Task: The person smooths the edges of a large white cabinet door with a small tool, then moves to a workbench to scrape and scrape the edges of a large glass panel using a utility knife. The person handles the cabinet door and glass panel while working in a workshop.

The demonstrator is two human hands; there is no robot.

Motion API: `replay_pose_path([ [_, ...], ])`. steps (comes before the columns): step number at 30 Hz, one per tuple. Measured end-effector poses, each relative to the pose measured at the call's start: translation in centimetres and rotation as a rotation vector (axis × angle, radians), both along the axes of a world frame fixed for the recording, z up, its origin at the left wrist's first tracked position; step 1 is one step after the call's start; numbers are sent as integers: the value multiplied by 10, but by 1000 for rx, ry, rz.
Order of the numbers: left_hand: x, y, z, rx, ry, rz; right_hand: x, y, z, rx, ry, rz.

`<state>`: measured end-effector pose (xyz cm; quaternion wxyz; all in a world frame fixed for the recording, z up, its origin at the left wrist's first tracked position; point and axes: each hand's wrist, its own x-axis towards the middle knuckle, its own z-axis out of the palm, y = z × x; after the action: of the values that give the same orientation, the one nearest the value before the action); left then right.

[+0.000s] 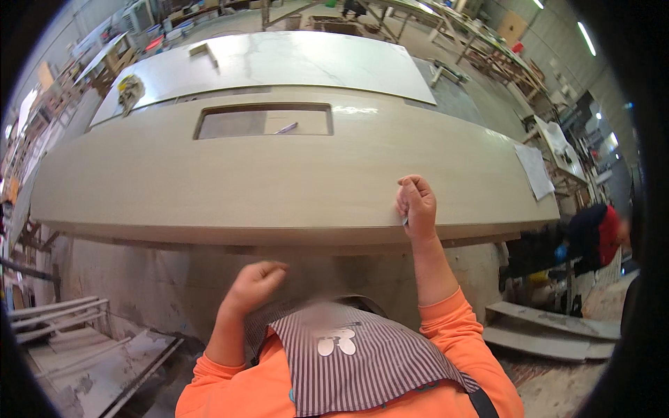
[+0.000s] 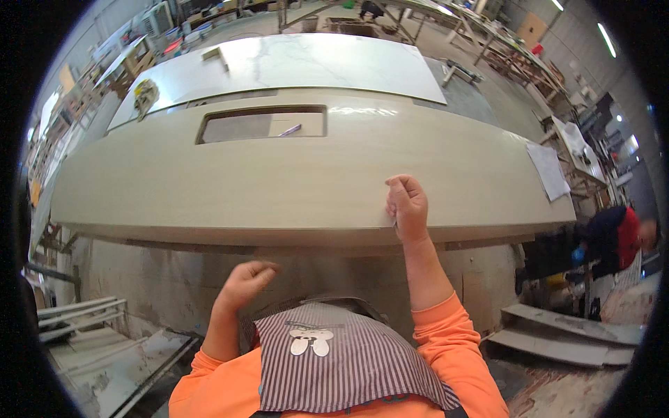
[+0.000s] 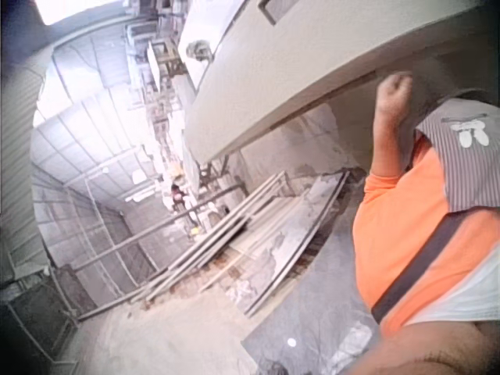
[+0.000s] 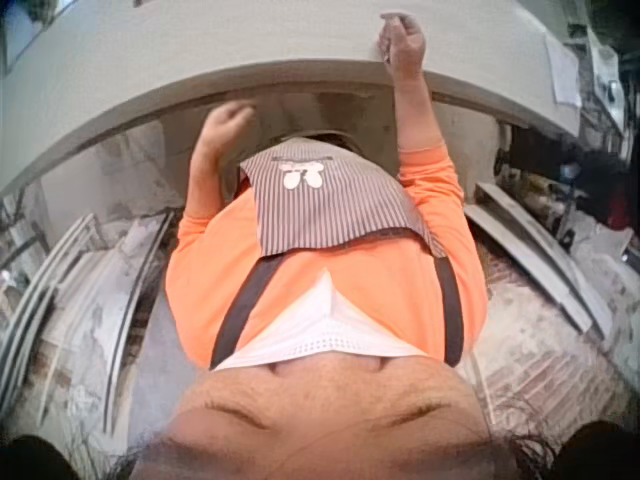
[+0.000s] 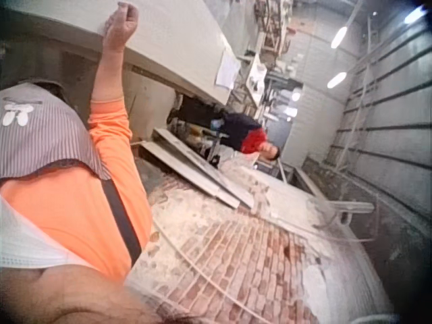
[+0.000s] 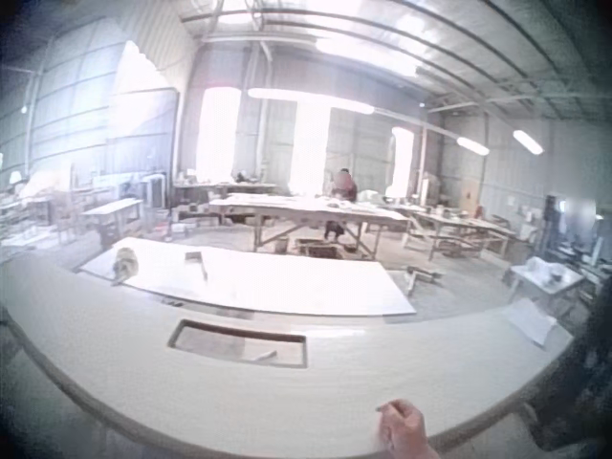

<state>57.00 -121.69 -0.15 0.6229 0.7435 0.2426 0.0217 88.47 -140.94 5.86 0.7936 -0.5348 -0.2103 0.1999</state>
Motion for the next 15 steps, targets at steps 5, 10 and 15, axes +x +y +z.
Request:
replay_pose_path([
  [5, 46, -33, 65, 269, -382, 50, -22, -32, -8, 24, -27, -4],
  [10, 90, -28, 84, 935, -402, -65, -60, -100, -81, -410, 111, 24],
  [15, 128, -47, 70, 1180, -78, -282, -118, -206, -202, -1029, 306, -69],
])
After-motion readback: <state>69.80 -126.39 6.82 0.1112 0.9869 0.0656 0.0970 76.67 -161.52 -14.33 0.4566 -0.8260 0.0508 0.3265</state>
